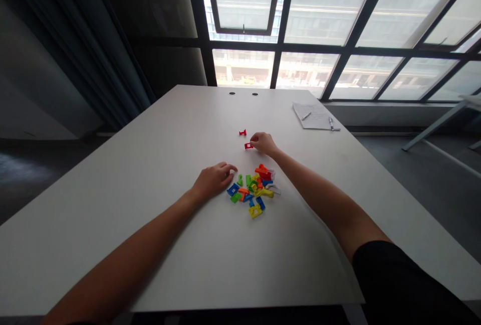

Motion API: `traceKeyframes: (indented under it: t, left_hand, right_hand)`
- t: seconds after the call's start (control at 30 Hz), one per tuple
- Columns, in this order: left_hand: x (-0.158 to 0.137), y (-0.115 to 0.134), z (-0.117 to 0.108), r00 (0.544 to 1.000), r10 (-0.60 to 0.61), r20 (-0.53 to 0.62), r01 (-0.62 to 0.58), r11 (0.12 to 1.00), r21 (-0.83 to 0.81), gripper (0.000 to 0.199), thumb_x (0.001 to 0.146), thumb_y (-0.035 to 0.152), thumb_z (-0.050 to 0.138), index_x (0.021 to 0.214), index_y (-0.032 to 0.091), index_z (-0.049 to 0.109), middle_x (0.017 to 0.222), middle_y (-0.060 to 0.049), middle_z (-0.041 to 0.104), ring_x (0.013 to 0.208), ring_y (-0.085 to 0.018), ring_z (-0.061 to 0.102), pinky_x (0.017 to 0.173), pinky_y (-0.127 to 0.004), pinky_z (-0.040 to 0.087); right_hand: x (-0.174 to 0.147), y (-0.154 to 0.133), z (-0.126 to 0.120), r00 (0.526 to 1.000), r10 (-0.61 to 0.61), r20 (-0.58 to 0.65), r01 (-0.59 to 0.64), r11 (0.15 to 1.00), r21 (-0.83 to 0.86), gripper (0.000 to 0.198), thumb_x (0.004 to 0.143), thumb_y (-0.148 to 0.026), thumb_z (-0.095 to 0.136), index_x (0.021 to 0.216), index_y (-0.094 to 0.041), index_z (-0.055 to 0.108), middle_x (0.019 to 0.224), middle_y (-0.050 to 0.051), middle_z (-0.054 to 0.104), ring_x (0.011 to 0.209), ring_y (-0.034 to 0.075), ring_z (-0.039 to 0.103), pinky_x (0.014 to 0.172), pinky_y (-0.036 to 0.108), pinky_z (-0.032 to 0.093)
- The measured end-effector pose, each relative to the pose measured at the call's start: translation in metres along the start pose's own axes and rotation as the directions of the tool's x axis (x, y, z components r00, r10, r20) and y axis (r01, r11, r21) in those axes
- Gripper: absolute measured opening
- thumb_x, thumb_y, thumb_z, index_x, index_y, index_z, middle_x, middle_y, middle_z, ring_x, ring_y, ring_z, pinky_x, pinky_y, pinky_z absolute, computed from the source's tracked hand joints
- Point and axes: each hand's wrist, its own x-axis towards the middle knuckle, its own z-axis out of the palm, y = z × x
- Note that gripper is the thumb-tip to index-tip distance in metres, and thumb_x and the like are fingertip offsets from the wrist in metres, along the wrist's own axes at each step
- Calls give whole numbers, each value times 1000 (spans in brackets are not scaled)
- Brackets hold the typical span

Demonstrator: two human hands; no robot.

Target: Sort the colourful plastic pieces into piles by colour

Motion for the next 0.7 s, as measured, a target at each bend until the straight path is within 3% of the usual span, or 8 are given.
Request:
traceKeyframes:
  t: [0.07, 0.2, 0.37, 0.53, 0.7]
  left_hand:
    - [0, 0, 0, 1000, 6, 2, -6, 1000, -5, 31, 101, 40, 49, 117, 32, 75, 101, -1, 72, 75, -18, 66, 67, -29, 46]
    - [-1, -1, -1, 1000, 15, 5, -15, 1000, -11, 31, 102, 39, 49, 118, 32, 74, 100, -1, 72, 77, -18, 67, 68, -28, 46]
    - [-1, -1, -1, 1000, 5, 21, -5, 1000, -3, 31, 102, 39, 49, 119, 31, 74, 102, -1, 73, 79, -18, 68, 69, -29, 46]
    - [0, 0, -3, 999, -1, 43, 1, 1000, 2, 32, 102, 38, 48, 121, 31, 73, 105, -1, 73, 82, -18, 68, 70, -28, 46]
    - [0, -1, -3, 999, -8, 37, 8, 1000, -9, 32, 101, 40, 48, 120, 32, 73, 103, 0, 73, 81, -17, 67, 70, -28, 46]
  right_hand:
    - [16, 2, 7, 997, 77, -16, -76, 995, 57, 10, 82, -13, 75, 90, -17, 80, 100, 10, 81, 98, 21, 73, 89, 28, 54]
    - [37, 3, 22, 980, 197, -4, -191, 956, 222, 10, 84, -15, 75, 94, -14, 76, 86, 10, 80, 75, 18, 76, 72, 25, 57]
    - [51, 4, 36, 954, 301, 9, -272, 847, 456, 14, 88, -18, 75, 101, -13, 70, 95, 12, 79, 70, 16, 76, 65, 22, 60]
    - [47, 12, 37, 953, 298, 52, -261, 723, 640, 13, 88, -12, 73, 99, -14, 68, 93, 8, 77, 78, 15, 77, 73, 23, 65]
    - [21, 23, 24, 970, 226, 87, -217, 650, 728, 11, 86, -7, 71, 94, -14, 69, 94, 7, 76, 82, 14, 76, 83, 26, 64]
